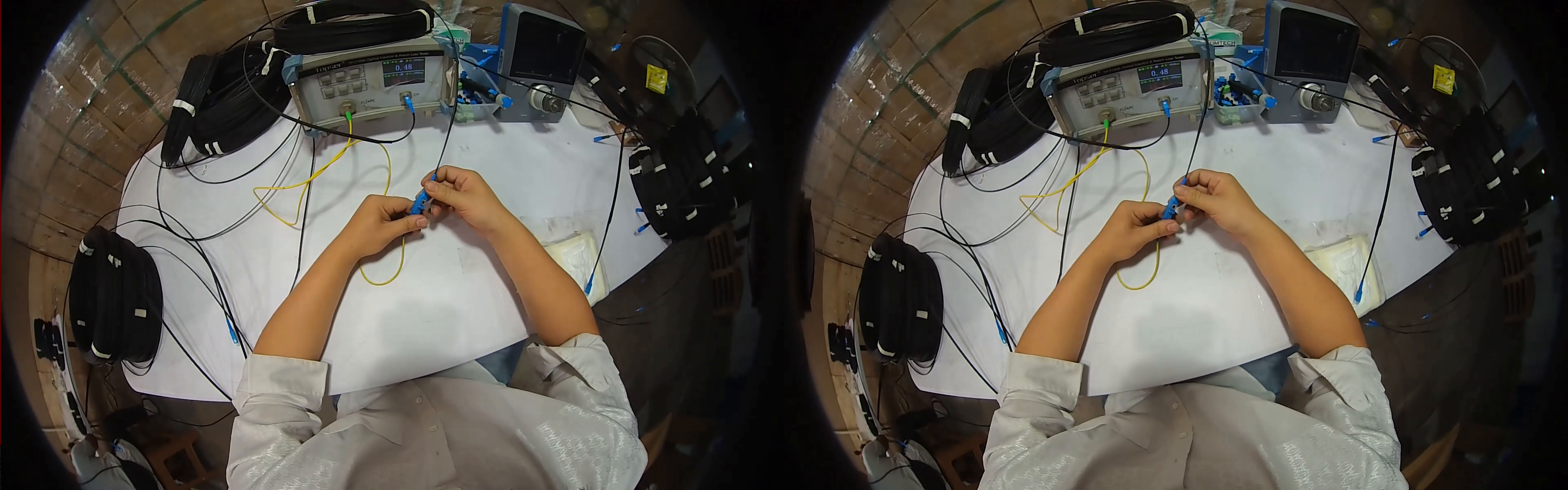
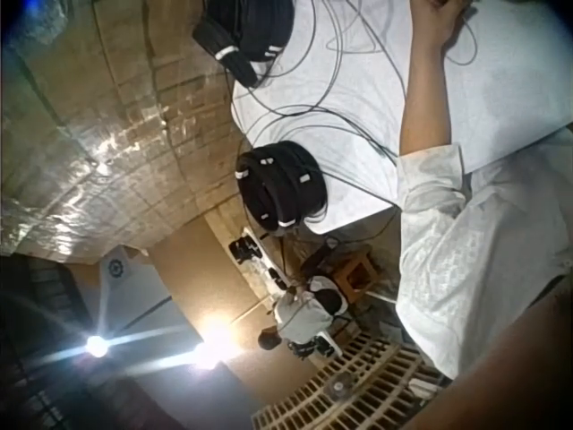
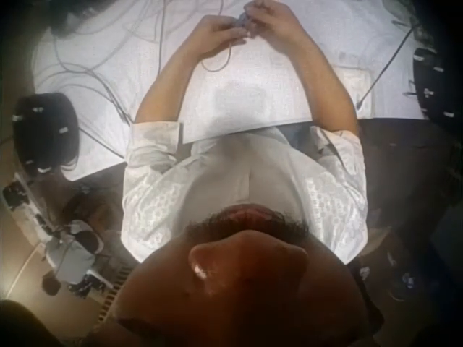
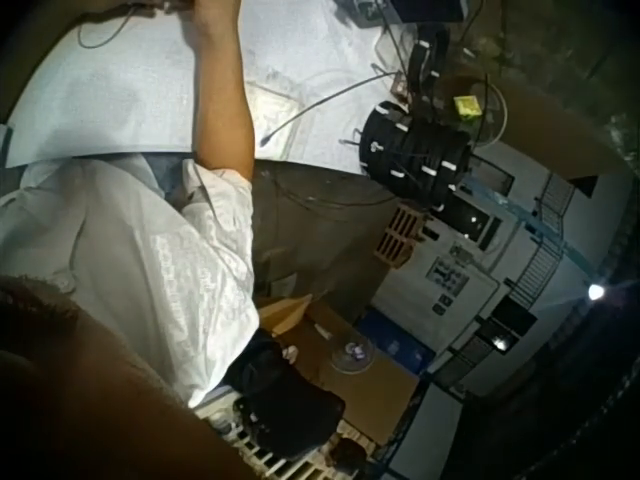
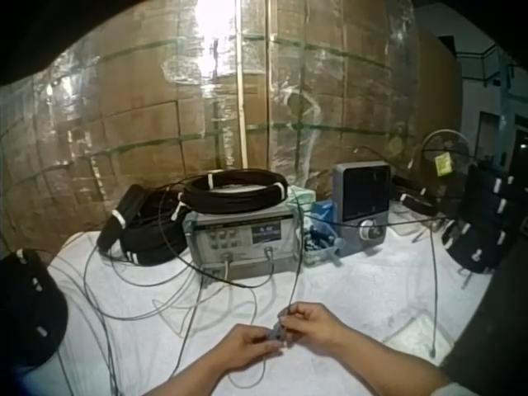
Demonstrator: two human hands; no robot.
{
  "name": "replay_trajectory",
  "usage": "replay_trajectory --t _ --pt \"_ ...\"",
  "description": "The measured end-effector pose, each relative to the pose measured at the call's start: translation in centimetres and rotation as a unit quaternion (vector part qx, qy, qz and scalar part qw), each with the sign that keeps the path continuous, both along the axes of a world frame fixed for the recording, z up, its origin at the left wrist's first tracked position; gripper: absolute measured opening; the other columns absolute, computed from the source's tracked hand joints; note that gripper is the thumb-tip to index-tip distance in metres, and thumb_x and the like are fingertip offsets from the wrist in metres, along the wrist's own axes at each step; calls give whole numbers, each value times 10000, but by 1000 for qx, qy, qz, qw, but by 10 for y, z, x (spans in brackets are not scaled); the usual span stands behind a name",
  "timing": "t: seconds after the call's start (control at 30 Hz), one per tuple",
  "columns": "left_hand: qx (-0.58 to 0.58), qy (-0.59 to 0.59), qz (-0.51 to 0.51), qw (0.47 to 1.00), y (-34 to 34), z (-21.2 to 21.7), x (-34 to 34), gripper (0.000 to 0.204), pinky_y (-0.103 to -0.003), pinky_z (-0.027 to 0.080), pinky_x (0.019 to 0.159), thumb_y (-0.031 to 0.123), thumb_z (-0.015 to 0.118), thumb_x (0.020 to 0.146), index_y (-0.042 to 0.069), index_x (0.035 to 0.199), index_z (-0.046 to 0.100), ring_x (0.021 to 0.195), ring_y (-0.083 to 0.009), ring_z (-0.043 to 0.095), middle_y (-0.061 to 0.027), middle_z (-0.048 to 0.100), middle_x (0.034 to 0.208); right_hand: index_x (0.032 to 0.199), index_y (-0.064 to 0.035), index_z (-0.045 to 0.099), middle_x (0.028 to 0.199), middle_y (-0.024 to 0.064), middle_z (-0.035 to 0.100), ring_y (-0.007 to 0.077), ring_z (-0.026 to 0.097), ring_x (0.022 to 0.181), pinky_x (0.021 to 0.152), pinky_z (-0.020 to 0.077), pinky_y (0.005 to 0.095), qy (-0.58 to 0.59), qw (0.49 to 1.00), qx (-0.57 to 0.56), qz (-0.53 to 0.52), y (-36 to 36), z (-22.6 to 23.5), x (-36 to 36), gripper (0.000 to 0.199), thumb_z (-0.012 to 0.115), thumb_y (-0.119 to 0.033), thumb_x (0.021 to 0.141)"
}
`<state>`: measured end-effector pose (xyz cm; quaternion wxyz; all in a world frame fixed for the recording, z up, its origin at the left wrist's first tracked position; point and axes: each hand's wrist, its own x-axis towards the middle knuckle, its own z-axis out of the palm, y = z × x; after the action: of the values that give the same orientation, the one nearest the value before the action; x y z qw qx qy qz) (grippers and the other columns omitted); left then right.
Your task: The recorder is testing fiber optic cables by connecting them to an optical power meter and checking measurements.
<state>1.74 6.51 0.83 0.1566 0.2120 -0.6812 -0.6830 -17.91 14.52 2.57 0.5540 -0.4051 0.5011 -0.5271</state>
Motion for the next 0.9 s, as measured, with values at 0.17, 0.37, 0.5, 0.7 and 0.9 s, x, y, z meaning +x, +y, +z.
replay_trajectory --t 0.17,0.37,0.5,0.7,0.9 --pt "3 10 -3 1000 -1 0 0 245 -231 517 680 159 721 877 -50 1003 696 749 -80 603 -28 672 815 1023 -51 614 813 15 649 72 583 644 619 477 213 3 1000 2 14 0 1 -1 204 632 -240 949" --pt "11 10 -1 1000 1 3 0 233 -232 524 687 148 716 880 -45 1011 696 757 -76 600 -28 670 820 1012 -53 613 808 12 643 70 571 628 603 472 209 8 1000 6 8 1 2 0 198 638 -238 946" --pt "17 18 -3 1000 0 -2 -2 230 -232 525 690 143 715 880 -44 1012 697 756 -76 598 -26 669 827 1008 -53 613 812 13 641 70 566 624 598 468 207 5 1000 11 6 1 2 -1 194 638 -235 946" --pt "18 16 -1 1000 1 1 0 234 -231 521 687 145 718 878 -47 1011 696 749 -76 595 -22 665 823 999 -51 613 817 12 642 71 565 630 600 464 203 2 1000 11 12 1 2 -1 193 638 -235 947" --pt "-2 21 3 1000 3 -2 -3 246 -241 493 660 195 680 914 -39 988 689 718 -86 586 -24 657 774 1031 -22 638 854 27 659 82 594 678 629 487 218 23 1000 -3 3 1 1 4 233 637 -239 947"
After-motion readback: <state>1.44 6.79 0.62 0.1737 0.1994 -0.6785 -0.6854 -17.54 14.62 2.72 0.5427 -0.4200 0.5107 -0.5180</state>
